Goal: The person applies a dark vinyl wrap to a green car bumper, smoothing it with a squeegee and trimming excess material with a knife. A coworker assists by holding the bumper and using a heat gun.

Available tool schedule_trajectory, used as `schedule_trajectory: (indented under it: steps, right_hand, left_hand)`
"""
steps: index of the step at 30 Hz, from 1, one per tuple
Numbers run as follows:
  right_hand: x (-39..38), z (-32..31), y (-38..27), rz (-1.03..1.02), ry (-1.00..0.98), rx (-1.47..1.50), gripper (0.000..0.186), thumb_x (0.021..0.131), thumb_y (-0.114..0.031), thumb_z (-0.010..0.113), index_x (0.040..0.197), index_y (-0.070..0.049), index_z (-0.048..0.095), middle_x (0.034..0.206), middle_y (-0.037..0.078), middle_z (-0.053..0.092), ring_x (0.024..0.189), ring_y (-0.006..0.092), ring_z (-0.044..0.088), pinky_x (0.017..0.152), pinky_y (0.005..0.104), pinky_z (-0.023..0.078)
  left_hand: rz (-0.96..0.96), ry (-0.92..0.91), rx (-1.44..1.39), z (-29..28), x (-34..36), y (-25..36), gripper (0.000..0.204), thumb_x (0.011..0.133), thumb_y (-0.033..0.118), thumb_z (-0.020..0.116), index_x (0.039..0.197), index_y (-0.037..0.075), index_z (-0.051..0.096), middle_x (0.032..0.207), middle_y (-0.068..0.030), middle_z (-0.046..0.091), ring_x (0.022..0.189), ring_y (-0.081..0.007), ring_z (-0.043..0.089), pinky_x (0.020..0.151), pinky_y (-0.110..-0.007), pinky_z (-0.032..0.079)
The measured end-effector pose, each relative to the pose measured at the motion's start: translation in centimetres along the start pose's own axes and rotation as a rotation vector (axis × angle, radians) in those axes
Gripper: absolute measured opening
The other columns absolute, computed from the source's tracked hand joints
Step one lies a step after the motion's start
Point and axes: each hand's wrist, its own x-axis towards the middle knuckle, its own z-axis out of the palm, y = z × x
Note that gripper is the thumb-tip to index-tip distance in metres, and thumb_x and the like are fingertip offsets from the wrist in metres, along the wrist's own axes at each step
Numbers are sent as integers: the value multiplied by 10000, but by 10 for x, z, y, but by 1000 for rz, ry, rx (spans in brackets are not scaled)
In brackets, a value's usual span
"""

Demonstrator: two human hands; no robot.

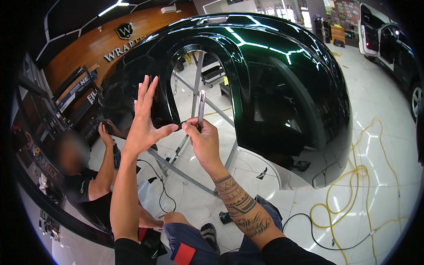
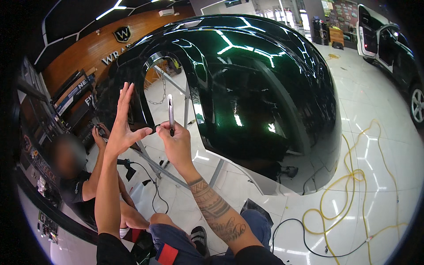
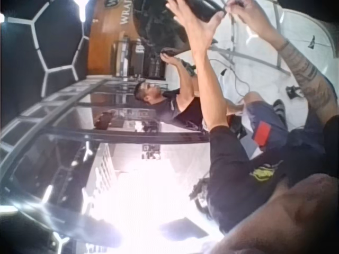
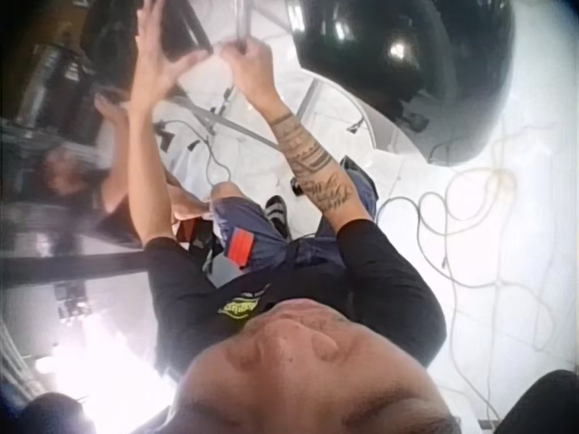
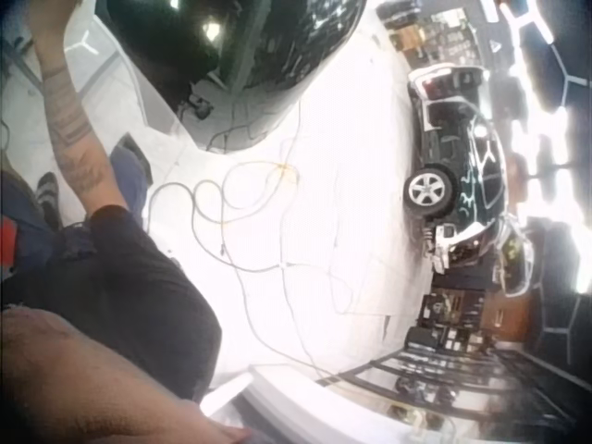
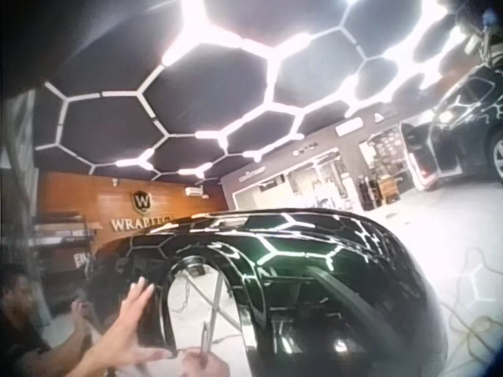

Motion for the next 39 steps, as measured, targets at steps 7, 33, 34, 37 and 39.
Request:
schedule_trajectory:
  steps: [7, 33, 34, 37, 39]
  right_hand:
    - [-7, 0, -9, -194, -14, -136, 120, 875, -100, 637, 835, 7, 602, 604, -37, 477, 548, 29, 384, 477, 227, 308]
    - [6, -16, -26, -186, -148, -319, 238, 875, -229, 670, 851, 7, 650, 656, -30, 529, 623, 37, 446, 552, 228, 373]
    - [6, -14, -20, -238, -142, -319, 229, 869, -220, 666, 834, 5, 640, 641, -17, 534, 614, 40, 454, 538, 241, 378]
    - [7, -13, 1, -244, -136, -301, 163, 859, -168, 642, 837, -7, 626, 637, 8, 557, 624, 48, 494, 541, 266, 418]
    - [-5, -10, -17, -151, -177, -369, 153, 906, -157, 614, 847, -23, 659, 724, -25, 583, 675, 44, 494, 607, 220, 410]
  left_hand:
    - [-24, 83, 37, 19, -4, 11, 1086, 624, 119, 763, 1532, 172, 170, 1594, -159, 87, 1467, -398, 58, 1147, -550, 107]
    - [49, 81, -69, 11, -3, 7, 839, 793, 214, 696, 1504, 119, 261, 1575, -200, 146, 1462, -377, 111, 1163, -475, 99]
    - [54, 104, -34, 12, -6, 4, 839, 784, 206, 695, 1500, 115, 270, 1567, -211, 164, 1457, -386, 127, 1162, -474, 115]
    - [128, 192, 35, 19, -9, -9, 814, 755, 195, 686, 1476, 98, 321, 1526, -253, 244, 1424, -412, 215, 1151, -458, 191]
    - [188, 239, 126, 17, -16, -11, 793, 770, 206, 673, 1468, 63, 325, 1503, -205, 316, 1412, -342, 270, 1154, -407, 199]
